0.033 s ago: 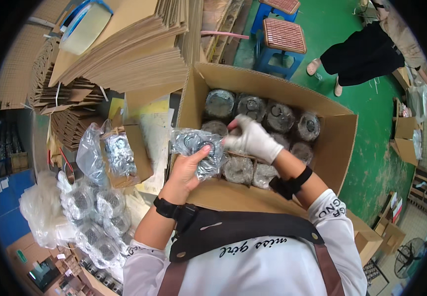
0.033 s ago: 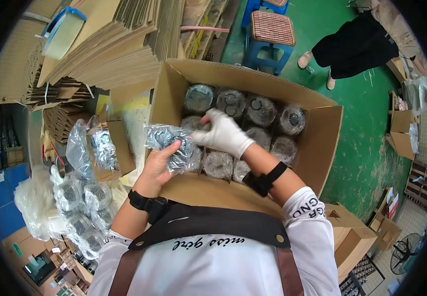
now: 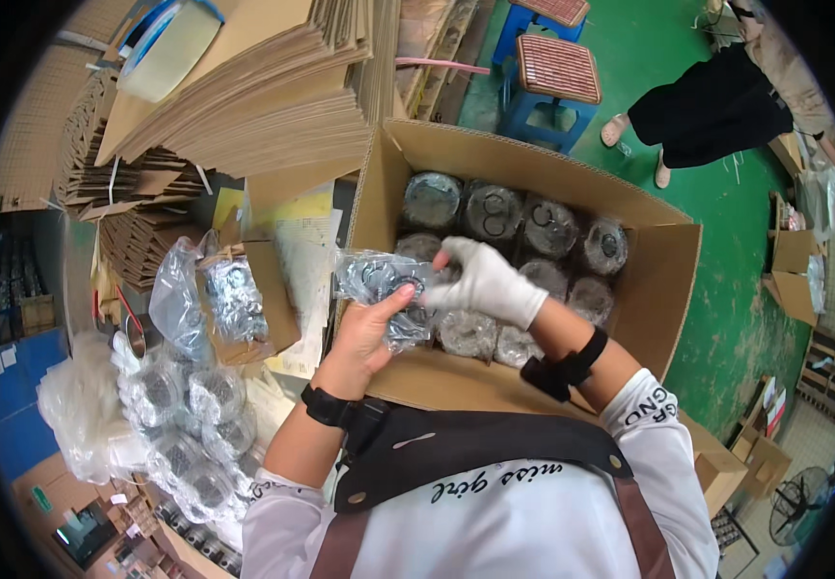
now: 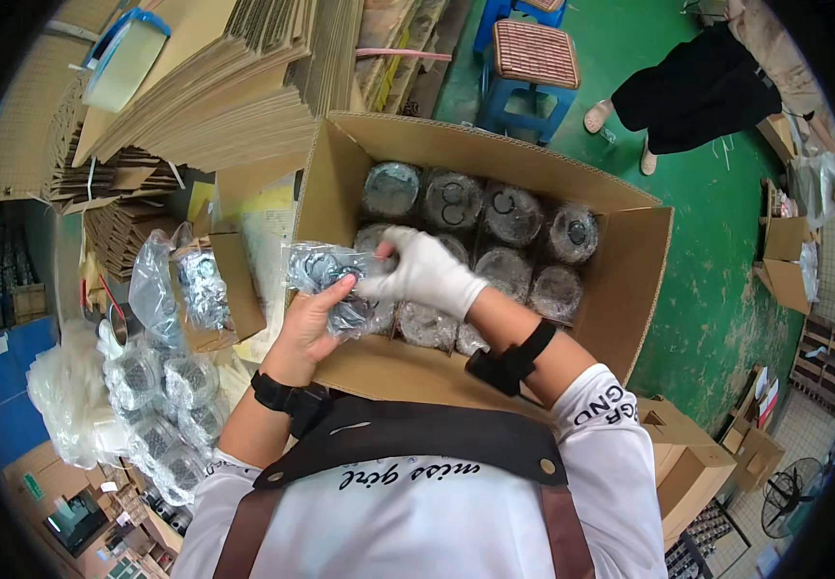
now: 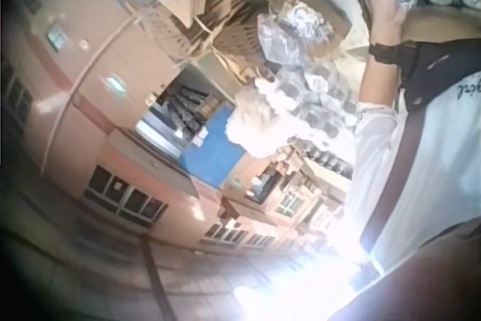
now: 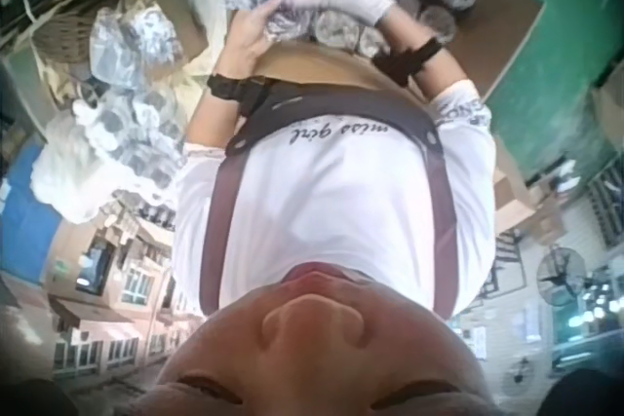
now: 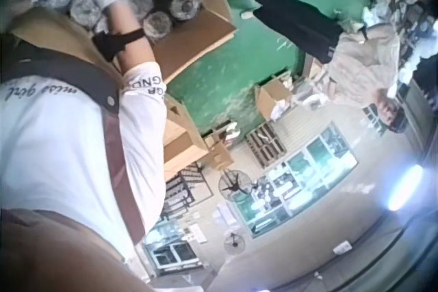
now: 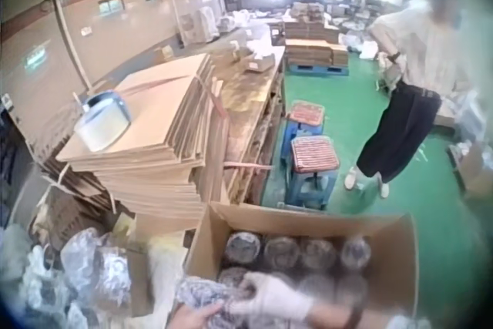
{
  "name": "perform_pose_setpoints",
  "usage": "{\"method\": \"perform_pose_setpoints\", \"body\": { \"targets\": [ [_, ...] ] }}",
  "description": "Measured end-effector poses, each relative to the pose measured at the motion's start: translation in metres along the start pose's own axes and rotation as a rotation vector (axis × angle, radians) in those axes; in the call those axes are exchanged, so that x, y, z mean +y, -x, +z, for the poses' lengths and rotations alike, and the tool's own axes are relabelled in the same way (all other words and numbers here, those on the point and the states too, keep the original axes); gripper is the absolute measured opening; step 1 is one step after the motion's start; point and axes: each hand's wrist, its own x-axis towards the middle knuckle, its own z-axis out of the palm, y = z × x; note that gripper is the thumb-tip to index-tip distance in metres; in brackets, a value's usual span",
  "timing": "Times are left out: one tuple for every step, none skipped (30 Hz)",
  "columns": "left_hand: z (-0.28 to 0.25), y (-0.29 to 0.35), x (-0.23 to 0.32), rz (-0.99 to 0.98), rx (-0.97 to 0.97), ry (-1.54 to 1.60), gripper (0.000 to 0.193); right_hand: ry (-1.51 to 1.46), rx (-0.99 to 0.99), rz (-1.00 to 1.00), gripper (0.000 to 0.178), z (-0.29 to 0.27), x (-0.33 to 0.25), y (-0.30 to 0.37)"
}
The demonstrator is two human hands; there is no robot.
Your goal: Packing metal rings or components into cardboard boxes and sealing with tape.
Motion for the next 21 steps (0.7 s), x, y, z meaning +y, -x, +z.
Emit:
{"method": "perform_pose_setpoints", "body": {
  "targets": [
    [0.004, 0.006, 0.003, -0.008, -0.014, 0.043, 0.034, -0.027, 0.005, -0.019, 0.031, 0.009, -0.006, 0.003],
    [0.006, 0.012, 0.008, -0.005, -0.015, 0.049, 0.034, -0.055, 0.014, -0.038, 0.028, 0.013, -0.008, 0.003],
    [0.006, 0.02, 0.012, 0.01, -0.087, 0.106, 0.034, -0.232, -0.072, -0.031, 0.024, 0.014, -0.002, -0.004],
    [0.004, 0.027, 0.015, 0.033, -0.153, 0.164, 0.034, -0.409, -0.167, -0.027, 0.021, 0.013, 0.005, -0.011],
    [-0.003, 0.032, 0.017, 0.034, -0.192, 0.108, 0.035, -0.52, -0.305, 0.047, 0.023, 0.002, -0.012, -0.01],
    [-0.005, 0.037, 0.016, 0.047, -0.176, 0.12, 0.035, -0.506, -0.363, 0.108, 0.026, 0.0, -0.004, -0.019],
    [-0.003, 0.041, 0.014, 0.059, -0.112, 0.136, 0.035, -0.424, -0.261, 0.117, 0.024, -0.005, -0.012, -0.026],
    [0.0, 0.044, 0.012, 0.067, -0.056, 0.149, 0.034, -0.342, -0.149, 0.122, 0.024, -0.014, -0.02, -0.032],
    [-0.002, 0.045, 0.009, 0.079, -0.06, 0.167, 0.033, -0.544, -0.097, 0.149, 0.024, -0.017, -0.004, -0.049],
    [0.002, 0.045, 0.007, 0.075, -0.068, 0.169, 0.033, -0.745, -0.027, 0.176, 0.025, -0.021, 0.021, -0.065],
    [0.002, 0.044, 0.005, 0.073, -0.048, 0.153, 0.033, -0.905, 0.019, 0.213, 0.025, -0.02, 0.036, -0.078],
    [0.003, 0.044, 0.003, 0.067, -0.033, 0.133, 0.032, -0.779, 0.133, 0.358, 0.031, -0.019, 0.052, -0.087],
    [0.003, 0.046, 0.002, 0.061, -0.008, 0.143, 0.032, -0.568, 0.129, 0.459, 0.032, -0.017, 0.047, -0.084],
    [0.0, 0.047, 0.001, 0.065, 0.001, 0.15, 0.032, -0.352, 0.12, 0.548, 0.033, -0.017, 0.034, -0.081],
    [-0.005, 0.046, -0.001, 0.094, 0.039, 0.141, 0.03, -0.512, 0.02, 0.474, 0.034, -0.009, 0.021, -0.07],
    [-0.007, 0.045, -0.003, 0.12, 0.072, 0.133, 0.029, -0.669, -0.076, 0.4, 0.034, 0.002, 0.01, -0.052],
    [-0.007, 0.045, -0.004, 0.116, 0.073, 0.139, 0.029, -0.443, -0.197, 0.205, 0.029, 0.014, 0.01, -0.035],
    [-0.008, 0.047, -0.005, 0.158, 0.114, 0.107, 0.028, -0.338, -0.303, 0.178, 0.022, 0.015, 0.0, -0.022],
    [-0.006, 0.046, -0.007, 0.195, 0.142, 0.071, 0.027, -0.462, -0.237, 0.216, 0.018, 0.016, 0.009, -0.021],
    [-0.005, 0.046, -0.008, 0.191, 0.134, 0.071, 0.027, -0.586, -0.168, 0.248, 0.015, 0.018, 0.025, -0.023],
    [-0.007, 0.046, -0.008, 0.174, 0.126, 0.052, 0.028, -0.669, -0.105, 0.317, 0.014, 0.017, 0.04, -0.029]
  ]
}}
